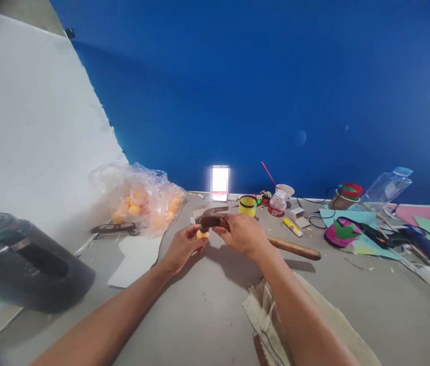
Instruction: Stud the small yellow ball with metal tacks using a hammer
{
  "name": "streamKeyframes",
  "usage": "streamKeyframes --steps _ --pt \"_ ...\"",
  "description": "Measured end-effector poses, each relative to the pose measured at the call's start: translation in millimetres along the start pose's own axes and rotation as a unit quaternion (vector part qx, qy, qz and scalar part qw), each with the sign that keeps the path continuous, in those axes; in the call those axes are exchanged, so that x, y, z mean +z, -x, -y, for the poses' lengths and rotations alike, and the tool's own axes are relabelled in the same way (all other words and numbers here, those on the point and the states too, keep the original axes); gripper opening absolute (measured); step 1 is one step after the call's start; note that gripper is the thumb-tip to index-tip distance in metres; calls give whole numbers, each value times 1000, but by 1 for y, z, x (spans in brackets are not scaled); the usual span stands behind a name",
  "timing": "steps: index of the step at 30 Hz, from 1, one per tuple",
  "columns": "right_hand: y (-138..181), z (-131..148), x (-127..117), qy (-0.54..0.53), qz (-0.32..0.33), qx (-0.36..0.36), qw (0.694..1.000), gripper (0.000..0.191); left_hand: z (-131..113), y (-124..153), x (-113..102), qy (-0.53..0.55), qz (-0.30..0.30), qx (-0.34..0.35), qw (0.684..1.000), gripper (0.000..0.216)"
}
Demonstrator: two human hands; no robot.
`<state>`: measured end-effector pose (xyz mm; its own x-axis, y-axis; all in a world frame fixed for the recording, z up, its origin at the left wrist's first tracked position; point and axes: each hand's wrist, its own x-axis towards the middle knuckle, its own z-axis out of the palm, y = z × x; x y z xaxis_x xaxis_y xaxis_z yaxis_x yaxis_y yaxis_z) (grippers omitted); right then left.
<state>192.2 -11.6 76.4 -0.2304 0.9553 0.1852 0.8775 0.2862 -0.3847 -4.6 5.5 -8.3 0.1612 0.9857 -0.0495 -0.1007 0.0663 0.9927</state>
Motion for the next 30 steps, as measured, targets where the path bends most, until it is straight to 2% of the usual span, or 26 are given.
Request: streamKeyframes --steps 4,6,9,14,20,24,26,30 --pt "-1 -6 1 -38 -61 -37 997 23 1 -1 0 -10 -21 -8 1000 39" --pt "-1 -6 2 -45 -44 -50 997 22 1 -1 0 -15 -15 -7 1000 37" --pt "-2 -4 4 -29 -9 -22 999 21 0 -1 -1 -19 -8 -8 1000 35" --pt "0 -4 -1 -81 -69 -20 994 27 -1 -1 -2 23 15 -14 1000 42" --pt "0 -1 -1 -22 -9 13 1000 29 1 -2 -4 55 57 -4 997 45" --pt "1 0 -7 -47 -72 3 996 29 -1 0 -5 88 66 0 994 52" --pt "1 0 -9 -62 -84 -5 995 29 -2 1 -5 97 77 -5 992 56" --pt "0 1 -5 -29 -22 3 999 30 -1 1 -4 89 73 -6 993 52"
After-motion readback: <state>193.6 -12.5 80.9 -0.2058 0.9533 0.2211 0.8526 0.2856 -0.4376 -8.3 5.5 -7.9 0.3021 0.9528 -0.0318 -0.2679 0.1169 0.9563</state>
